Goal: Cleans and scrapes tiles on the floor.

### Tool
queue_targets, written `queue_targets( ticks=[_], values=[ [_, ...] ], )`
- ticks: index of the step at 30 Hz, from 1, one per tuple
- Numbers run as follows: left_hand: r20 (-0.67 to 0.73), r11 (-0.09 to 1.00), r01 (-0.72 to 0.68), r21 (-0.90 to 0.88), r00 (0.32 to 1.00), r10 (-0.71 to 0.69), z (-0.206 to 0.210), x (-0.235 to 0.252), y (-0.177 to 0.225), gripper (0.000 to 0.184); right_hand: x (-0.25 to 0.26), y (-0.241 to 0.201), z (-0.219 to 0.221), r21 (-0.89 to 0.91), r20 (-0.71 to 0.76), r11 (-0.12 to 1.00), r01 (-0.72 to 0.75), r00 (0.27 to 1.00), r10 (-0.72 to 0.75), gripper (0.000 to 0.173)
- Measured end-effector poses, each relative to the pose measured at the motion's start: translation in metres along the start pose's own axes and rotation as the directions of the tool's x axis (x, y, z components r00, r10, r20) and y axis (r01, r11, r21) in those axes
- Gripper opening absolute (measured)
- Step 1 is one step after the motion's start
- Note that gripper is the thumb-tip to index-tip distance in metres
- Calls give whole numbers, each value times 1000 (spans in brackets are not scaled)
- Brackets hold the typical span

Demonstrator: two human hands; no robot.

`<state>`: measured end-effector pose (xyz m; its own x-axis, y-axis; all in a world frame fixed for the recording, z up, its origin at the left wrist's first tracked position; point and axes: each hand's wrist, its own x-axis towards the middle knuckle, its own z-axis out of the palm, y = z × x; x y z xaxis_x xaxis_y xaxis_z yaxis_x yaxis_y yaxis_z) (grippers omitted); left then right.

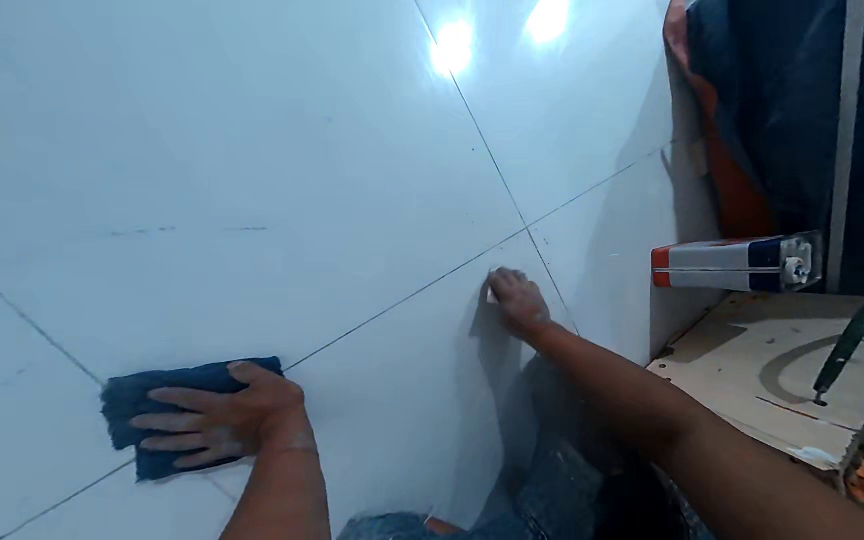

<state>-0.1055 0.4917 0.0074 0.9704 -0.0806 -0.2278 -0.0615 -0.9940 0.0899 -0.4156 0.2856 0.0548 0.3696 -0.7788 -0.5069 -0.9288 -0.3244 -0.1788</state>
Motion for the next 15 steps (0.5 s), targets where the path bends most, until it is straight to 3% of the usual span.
queue_targets(
  ticks=[2,5,9,13,15],
  values=[
    [19,1000,-2,-27,1000,3,-5,-2,4,81,3,4,-10,10,28,1000,24,999,-24,42],
    [35,1000,6,-16,999,-5,-4,1,2,82,35,4,-26,10,-6,987,-159,987,160,48],
    [18,999,6,-35,1000,-5,4,4,1,82,9,-51,-11,25,89,994,-111,990,108,44],
    [24,998,2,-68,1000,-1,0,3,4,83,42,-42,-34,111,37,934,-340,941,338,45],
    [2,998,-12,-65,1000,12,0,1,3,84,5,-54,-9,96,105,958,-270,960,260,51]
  ],
)
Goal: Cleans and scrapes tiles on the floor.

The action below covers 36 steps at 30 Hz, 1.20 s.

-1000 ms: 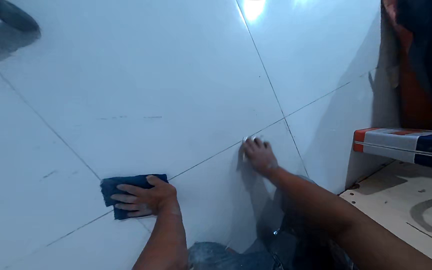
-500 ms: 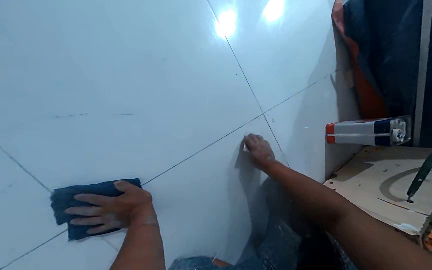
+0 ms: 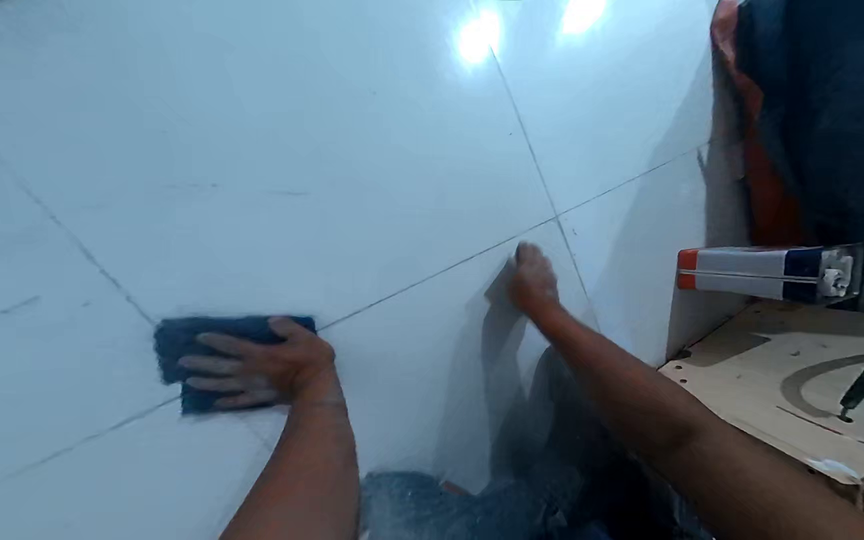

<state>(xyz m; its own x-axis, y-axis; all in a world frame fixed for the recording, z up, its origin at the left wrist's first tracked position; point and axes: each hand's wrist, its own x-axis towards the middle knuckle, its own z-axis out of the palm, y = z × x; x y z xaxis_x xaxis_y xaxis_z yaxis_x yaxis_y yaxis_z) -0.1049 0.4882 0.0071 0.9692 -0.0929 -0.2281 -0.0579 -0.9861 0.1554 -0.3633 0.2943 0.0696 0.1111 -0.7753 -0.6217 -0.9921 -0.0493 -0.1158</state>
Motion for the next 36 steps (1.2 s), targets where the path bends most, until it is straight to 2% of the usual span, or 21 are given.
queue_targets(
  ticks=[2,4,5,6,8,12,14,16,18,20,22,23,24,26,27,28,29,31,33,34,36],
  values=[
    [24,1000,16,21,1000,-17,-3,0,-2,84,-89,-5,55,-34,298,991,131,947,-115,59],
    [30,999,34,38,999,-35,-2,1,1,83,-165,-5,96,-70,553,955,288,808,-204,57],
    [17,998,49,48,999,-50,-1,1,2,82,-183,-3,108,-87,608,915,393,748,-264,56],
    [10,997,55,46,998,-55,1,1,3,82,-183,-3,112,-102,596,870,483,730,-335,55],
    [-2,997,52,57,999,-52,3,1,1,82,-140,-15,96,-132,441,832,539,783,-438,51],
    [15,998,48,35,999,-49,3,3,-2,82,2,-57,28,-205,33,892,402,914,-405,44],
    [-3,997,58,48,998,-58,6,4,-4,82,20,-78,22,-235,-3,889,393,914,-405,45],
    [3,997,59,58,998,-59,5,3,-2,82,5,-90,31,-247,43,836,490,867,-496,46],
    [5,997,47,61,999,-47,5,1,-4,82,14,-90,13,-206,28,891,406,912,-409,47],
    [5,997,52,64,999,-52,5,2,-5,81,54,-80,-20,-134,-95,979,156,981,-170,50],
    [-10,996,58,73,998,-57,7,4,-4,80,81,-72,-32,-65,-200,998,14,979,-27,49],
    [-12,996,56,76,998,-55,8,3,-5,80,72,-73,-17,-115,-213,990,76,972,-99,51],
    [-13,995,56,81,998,-55,8,2,-6,80,46,-76,9,-173,-172,961,215,954,-244,53],
    [-2,995,61,81,998,-61,5,1,-2,80,-10,-96,47,-178,44,845,505,862,-506,48],
    [-8,995,57,77,998,-56,3,0,-1,80,-24,-107,48,-157,149,799,581,814,-562,46],
    [-22,996,48,70,999,-46,2,0,-1,79,-20,-115,39,-136,172,790,598,799,-576,44],
    [-33,997,40,61,999,-38,4,1,-1,79,0,-121,21,-125,132,828,547,836,-533,43],
    [-12,996,59,72,998,-58,4,2,-3,80,54,-129,-19,-128,8,936,328,944,-330,44],
    [-13,993,69,91,998,-68,5,3,-5,80,75,-133,-18,-151,-99,959,240,962,-256,45],
    [-14,993,67,97,998,-65,5,4,-3,80,63,-137,1,-169,-125,941,293,941,-315,47],
    [-14,993,66,95,998,-65,4,2,-2,80,14,-148,35,-167,-14,863,477,874,-486,44]
  ],
)
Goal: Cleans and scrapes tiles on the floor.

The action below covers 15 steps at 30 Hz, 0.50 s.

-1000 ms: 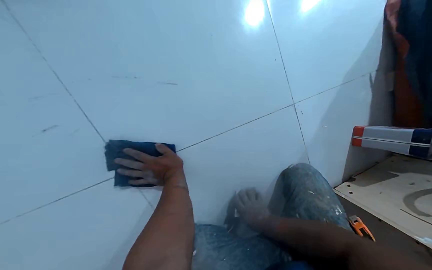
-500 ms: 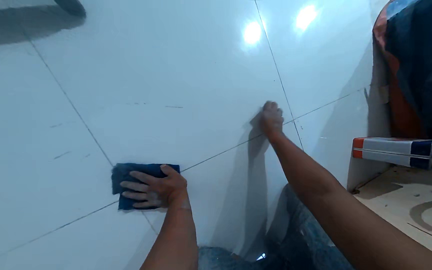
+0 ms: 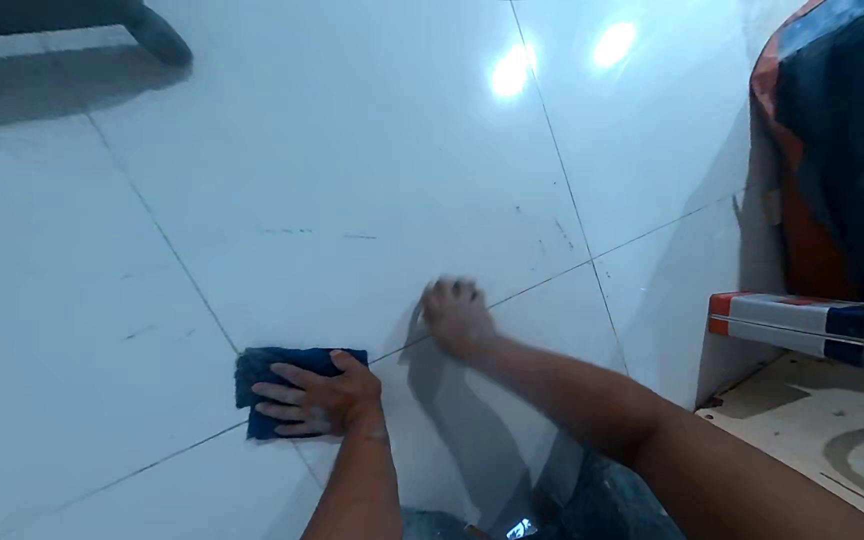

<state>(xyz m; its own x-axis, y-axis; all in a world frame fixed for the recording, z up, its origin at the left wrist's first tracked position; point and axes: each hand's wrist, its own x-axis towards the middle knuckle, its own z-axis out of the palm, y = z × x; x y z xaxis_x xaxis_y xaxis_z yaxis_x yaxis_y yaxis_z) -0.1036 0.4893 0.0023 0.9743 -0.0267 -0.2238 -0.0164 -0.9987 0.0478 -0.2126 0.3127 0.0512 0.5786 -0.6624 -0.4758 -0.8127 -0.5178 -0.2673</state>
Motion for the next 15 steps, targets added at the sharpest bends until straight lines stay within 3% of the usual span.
queue_targets(
  ticks=[2,5,7,9,11,13,15],
  values=[
    [6,1000,-8,-14,1000,8,-3,-1,1,80,-4,-8,-14,36,117,999,36,992,-40,42],
    [10,1000,-7,-9,1000,7,-2,0,0,81,62,49,-72,22,16,964,-266,964,266,45],
    [6,1000,10,10,1000,-10,1,2,-1,80,89,79,-80,25,-82,922,-387,918,388,46],
    [11,1000,6,30,1000,-7,1,2,-3,80,70,70,-52,-29,-124,968,-250,962,245,52],
    [14,1000,4,22,1000,-4,1,3,1,80,52,62,-43,-40,-74,995,-96,993,93,46],
    [15,1000,1,10,1000,-1,0,2,0,80,63,91,-66,-21,-65,986,-164,985,162,47],
    [19,1000,13,14,1000,-13,0,3,2,80,95,127,-95,12,-139,929,-371,919,369,45]
  ],
)
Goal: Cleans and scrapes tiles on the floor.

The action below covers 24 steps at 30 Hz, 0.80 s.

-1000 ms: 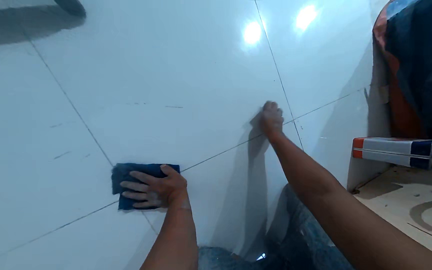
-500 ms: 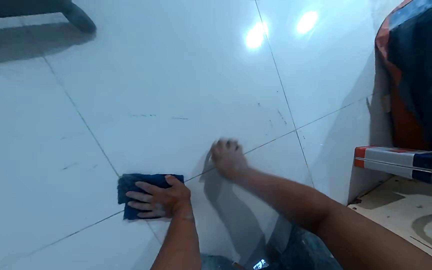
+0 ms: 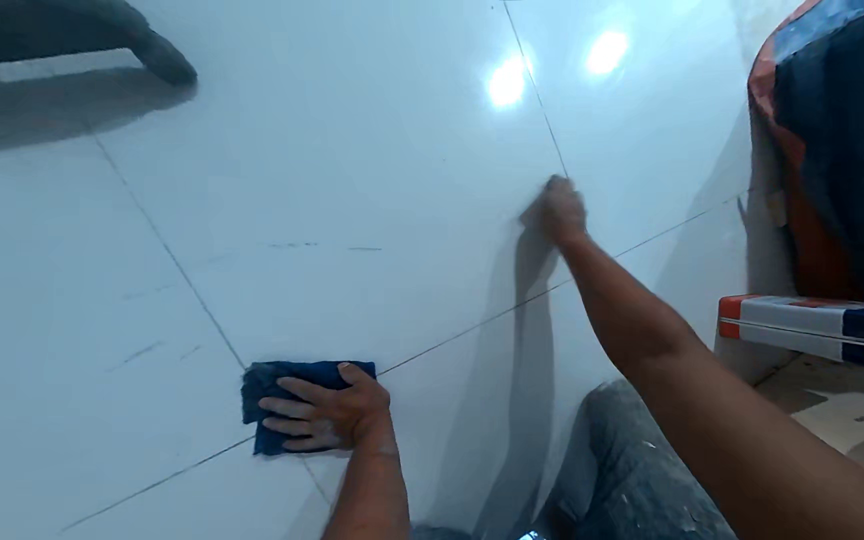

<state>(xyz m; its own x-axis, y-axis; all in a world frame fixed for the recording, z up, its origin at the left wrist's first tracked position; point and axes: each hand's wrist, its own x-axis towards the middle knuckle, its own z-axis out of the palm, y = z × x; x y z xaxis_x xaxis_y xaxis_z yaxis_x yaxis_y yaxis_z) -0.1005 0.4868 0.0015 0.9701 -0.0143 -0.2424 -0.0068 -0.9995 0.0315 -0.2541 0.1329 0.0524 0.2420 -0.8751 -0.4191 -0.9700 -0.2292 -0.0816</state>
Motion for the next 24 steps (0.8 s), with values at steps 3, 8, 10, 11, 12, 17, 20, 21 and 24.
queue_targets(
  ticks=[3,8,10,11,12,17,20,21,24],
  values=[
    [-7,1000,-2,-8,1000,2,2,-2,-2,80,-39,-24,29,-37,75,979,198,978,-195,49],
    [13,1000,-2,7,1000,1,-1,1,-1,81,-141,-121,76,15,364,607,795,561,-744,41],
    [16,1000,5,18,1000,-5,1,0,-2,82,-89,-148,62,0,194,751,661,736,-648,42],
    [19,1000,9,24,1000,-9,1,2,0,82,-65,-154,45,16,158,835,549,824,-545,43],
    [25,999,-4,33,1000,3,1,5,0,83,-47,-150,27,47,141,884,465,873,-467,44],
    [-12,991,-132,7,991,132,-9,84,-31,83,-96,29,-29,632,127,748,201,926,-356,45],
    [-111,999,33,-39,993,-37,-29,178,-53,86,-179,133,-56,845,316,463,-267,948,-30,51],
    [-110,992,102,-76,988,-110,-41,202,-43,87,-207,153,-60,855,372,388,-343,928,0,52],
    [-86,992,-19,-125,996,9,-70,201,45,86,-267,176,-26,864,498,161,-477,857,-133,49]
  ],
)
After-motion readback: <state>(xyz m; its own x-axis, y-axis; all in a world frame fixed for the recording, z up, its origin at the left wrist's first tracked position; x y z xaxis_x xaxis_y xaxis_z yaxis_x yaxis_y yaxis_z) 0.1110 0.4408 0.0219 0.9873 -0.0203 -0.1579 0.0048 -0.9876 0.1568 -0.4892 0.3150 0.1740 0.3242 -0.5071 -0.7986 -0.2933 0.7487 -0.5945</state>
